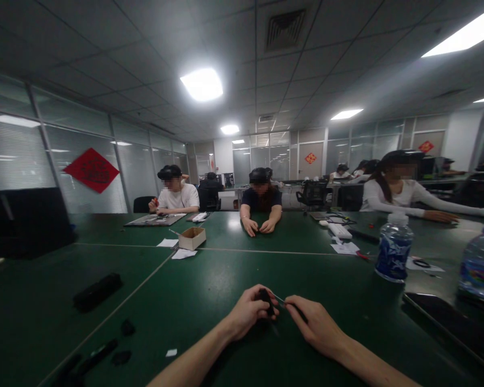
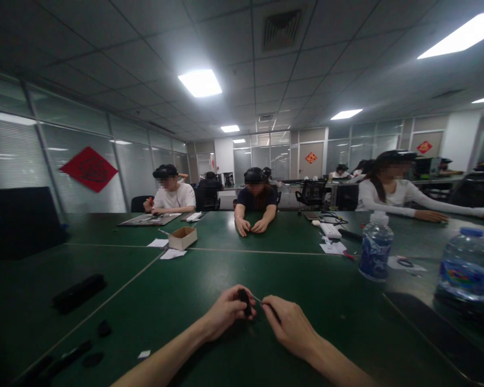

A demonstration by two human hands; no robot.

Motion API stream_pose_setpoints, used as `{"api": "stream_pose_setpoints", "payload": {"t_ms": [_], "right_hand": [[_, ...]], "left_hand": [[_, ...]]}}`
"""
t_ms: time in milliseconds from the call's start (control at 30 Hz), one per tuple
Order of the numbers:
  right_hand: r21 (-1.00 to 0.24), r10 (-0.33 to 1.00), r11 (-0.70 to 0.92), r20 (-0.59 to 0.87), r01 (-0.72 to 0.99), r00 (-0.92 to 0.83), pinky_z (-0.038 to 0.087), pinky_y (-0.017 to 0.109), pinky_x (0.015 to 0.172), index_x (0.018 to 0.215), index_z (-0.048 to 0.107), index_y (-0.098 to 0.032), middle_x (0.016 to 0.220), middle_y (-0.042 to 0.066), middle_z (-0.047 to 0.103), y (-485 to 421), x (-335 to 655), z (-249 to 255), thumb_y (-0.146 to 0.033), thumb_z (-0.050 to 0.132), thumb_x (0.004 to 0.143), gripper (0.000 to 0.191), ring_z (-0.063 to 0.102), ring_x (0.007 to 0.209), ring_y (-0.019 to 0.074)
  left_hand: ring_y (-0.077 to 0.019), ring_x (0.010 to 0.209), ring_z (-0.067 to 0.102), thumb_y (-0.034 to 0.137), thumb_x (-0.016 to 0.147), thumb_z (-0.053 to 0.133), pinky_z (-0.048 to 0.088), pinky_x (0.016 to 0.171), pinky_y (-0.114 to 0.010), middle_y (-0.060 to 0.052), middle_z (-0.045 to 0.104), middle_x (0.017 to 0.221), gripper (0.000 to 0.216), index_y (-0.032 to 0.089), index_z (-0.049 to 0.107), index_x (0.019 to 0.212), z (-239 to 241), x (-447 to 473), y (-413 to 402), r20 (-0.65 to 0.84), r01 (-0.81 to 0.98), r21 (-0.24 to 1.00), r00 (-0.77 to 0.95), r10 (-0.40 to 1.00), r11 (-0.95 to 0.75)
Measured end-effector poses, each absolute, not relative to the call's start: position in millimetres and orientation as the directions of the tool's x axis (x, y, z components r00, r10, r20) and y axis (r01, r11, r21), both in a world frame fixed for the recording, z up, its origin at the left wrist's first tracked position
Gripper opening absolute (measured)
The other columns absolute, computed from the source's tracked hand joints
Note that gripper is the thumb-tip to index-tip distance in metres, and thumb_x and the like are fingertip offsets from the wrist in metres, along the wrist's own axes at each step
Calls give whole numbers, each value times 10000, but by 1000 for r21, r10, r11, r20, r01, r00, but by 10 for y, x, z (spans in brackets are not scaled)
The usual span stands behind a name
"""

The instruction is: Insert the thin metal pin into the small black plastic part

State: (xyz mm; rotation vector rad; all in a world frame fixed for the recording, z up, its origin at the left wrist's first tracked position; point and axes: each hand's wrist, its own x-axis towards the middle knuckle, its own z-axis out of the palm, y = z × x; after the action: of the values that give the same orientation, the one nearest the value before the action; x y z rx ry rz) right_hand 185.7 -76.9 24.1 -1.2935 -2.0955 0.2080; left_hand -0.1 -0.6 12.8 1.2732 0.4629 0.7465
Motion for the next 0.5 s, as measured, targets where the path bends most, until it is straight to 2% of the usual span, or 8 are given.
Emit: {"api": "stream_pose_setpoints", "payload": {"t_ms": [233, 500], "right_hand": [[-461, 853, 487, 435, 742, -289, 467, 273, 645, 939, 586, -189, 836, 54, 644, -771, 1859, 250, -316, 346, 924, 272, 605, 727, 171], [-433, 855, 485, 418, 760, -308, 447, 271, 636, 936, 597, -171, 817, 49, 628, -765, 1862, 237, -307, 397, 904, 244, 581, 697, 165]], "left_hand": [[-165, 772, 616, 62, 630, 561, 449, 708, -294, -44, 613, 843, 238, 135, 581, 855, 117, -14, -8, 87, -218, 972, 688, 720, 91], [-153, 649, 599, 4, 545, 546, 452, 629, -276, -33, 633, 683, 249, 119, 599, 759, 94, 9, 2, 120, -220, 974, 689, 715, 48]]}}
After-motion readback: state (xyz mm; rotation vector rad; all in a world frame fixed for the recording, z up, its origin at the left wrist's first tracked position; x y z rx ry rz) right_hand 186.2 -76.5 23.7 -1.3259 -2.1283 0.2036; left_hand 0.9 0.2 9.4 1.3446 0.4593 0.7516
